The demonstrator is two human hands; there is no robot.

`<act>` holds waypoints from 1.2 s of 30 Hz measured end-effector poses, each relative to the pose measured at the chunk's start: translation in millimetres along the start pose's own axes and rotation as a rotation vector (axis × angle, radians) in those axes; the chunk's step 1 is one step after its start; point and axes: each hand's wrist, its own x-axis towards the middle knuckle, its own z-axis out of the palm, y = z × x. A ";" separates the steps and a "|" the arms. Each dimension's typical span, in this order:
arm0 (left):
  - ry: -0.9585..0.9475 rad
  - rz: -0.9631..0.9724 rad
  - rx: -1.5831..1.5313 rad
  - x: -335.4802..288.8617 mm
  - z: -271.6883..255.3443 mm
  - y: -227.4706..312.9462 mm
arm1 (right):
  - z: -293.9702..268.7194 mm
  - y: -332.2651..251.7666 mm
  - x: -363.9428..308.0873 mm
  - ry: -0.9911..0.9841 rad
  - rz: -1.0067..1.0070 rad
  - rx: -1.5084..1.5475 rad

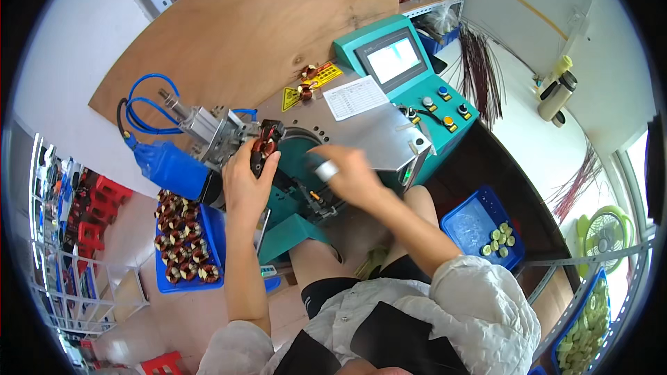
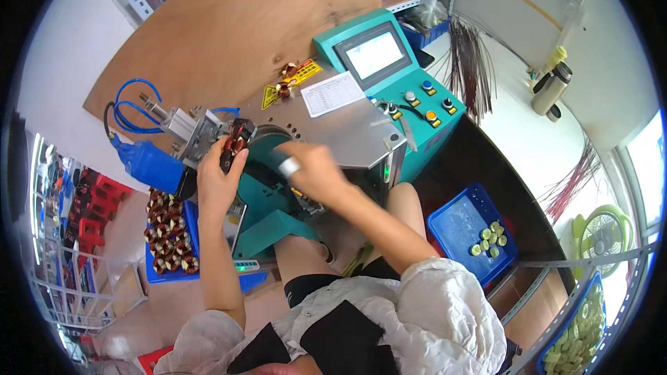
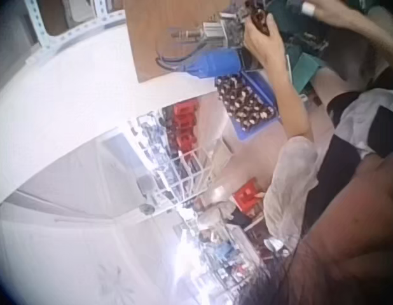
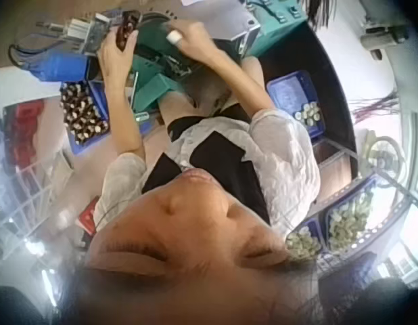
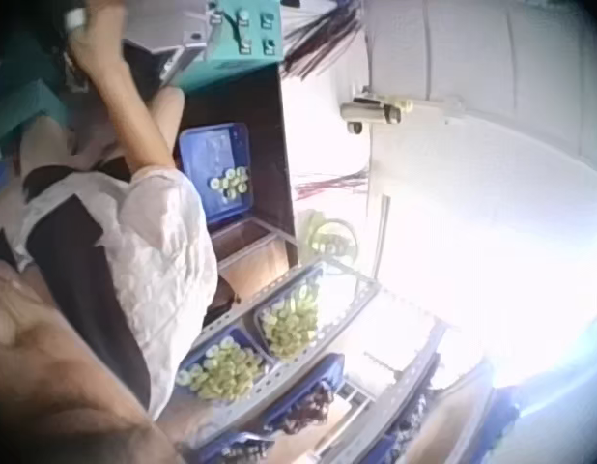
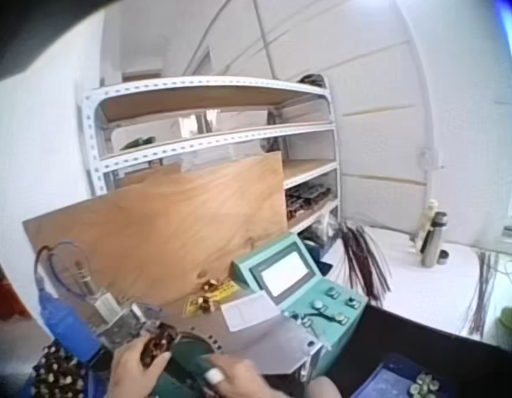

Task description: The person winds wire around toroidal cores using a winding machine, wraps tape around the wound cores by hand, and places the finished coils into a tray.

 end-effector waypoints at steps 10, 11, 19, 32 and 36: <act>-0.064 -0.036 0.015 5.2 2.1 12.1 | -251.0 237.1 -43.1 0.600 0.691 -0.817; -0.065 -0.043 0.009 6.0 4.1 12.5 | -264.2 250.4 -47.7 0.537 0.648 -0.818; 0.121 0.060 0.080 0.6 5.5 13.8 | -208.9 217.8 -56.9 0.430 0.484 -0.969; 0.098 -0.005 -0.092 -17.0 -14.3 14.5 | -130.5 72.7 -26.0 0.345 0.136 -0.362; -0.014 -0.091 -0.095 -9.8 -18.4 13.9 | -26.9 -10.1 -11.5 -0.127 0.479 0.489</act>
